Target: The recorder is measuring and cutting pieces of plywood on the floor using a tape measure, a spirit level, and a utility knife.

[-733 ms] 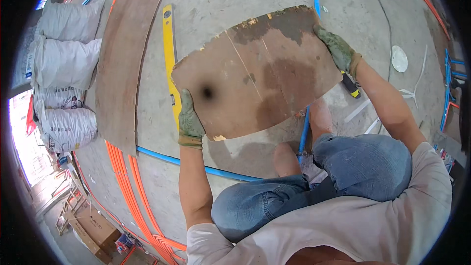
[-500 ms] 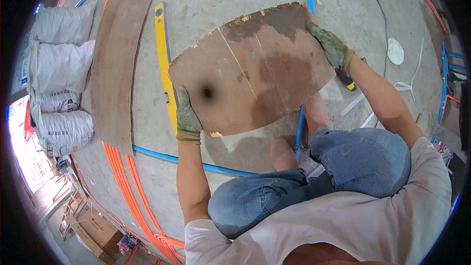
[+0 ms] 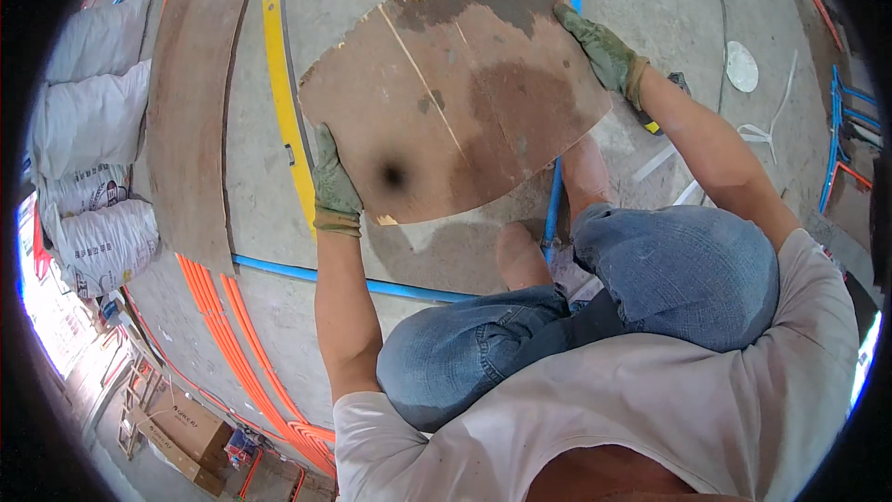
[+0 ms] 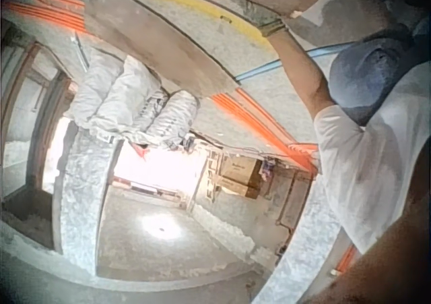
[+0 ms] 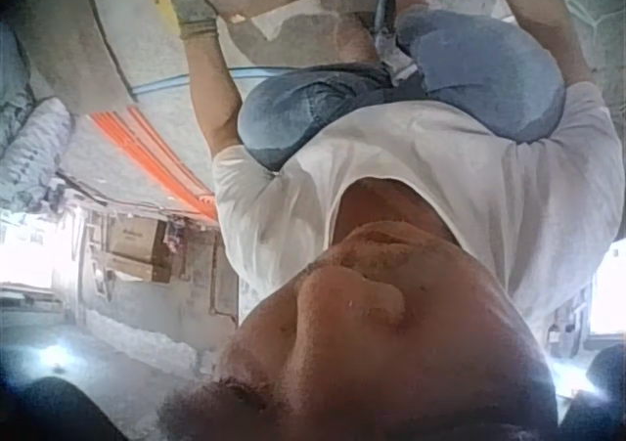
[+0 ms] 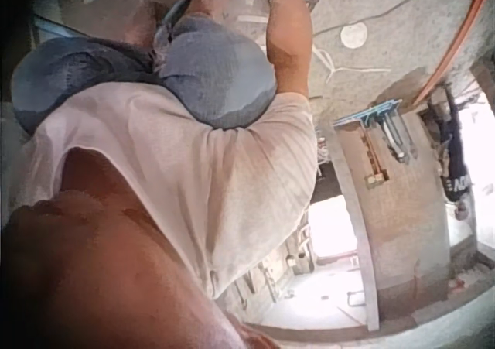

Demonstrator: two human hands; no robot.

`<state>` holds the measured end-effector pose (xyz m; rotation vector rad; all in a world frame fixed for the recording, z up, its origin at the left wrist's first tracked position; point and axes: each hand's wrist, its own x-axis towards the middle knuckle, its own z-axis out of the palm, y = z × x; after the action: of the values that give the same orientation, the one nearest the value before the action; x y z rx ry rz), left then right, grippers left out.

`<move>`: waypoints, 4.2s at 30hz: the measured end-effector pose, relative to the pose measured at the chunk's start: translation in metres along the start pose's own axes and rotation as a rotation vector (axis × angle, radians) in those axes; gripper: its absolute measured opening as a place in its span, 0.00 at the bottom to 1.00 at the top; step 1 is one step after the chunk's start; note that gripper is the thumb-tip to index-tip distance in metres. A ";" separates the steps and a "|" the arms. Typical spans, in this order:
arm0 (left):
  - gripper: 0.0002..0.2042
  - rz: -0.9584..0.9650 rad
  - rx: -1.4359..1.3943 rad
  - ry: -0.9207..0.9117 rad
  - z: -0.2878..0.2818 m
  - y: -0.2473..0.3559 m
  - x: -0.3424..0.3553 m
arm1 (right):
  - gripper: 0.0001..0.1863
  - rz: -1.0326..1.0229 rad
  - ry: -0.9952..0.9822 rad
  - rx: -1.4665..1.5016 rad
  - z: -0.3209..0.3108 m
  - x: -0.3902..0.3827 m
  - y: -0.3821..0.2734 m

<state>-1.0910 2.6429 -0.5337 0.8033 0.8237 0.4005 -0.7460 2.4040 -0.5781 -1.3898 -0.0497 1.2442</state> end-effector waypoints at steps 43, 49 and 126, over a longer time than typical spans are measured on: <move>0.19 0.178 0.374 0.246 0.020 0.018 0.030 | 0.19 -0.461 0.236 -0.548 0.018 -0.019 -0.042; 0.19 0.372 0.286 0.128 0.026 0.030 0.044 | 0.17 -0.511 0.127 -0.498 0.033 -0.015 -0.050; 0.21 -0.080 -0.035 -0.261 0.056 -0.060 0.059 | 0.21 0.209 -0.266 0.381 0.033 -0.057 0.040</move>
<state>-1.0092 2.6128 -0.5854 0.7688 0.6015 0.2316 -0.8167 2.3770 -0.5626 -0.9121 0.1462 1.5176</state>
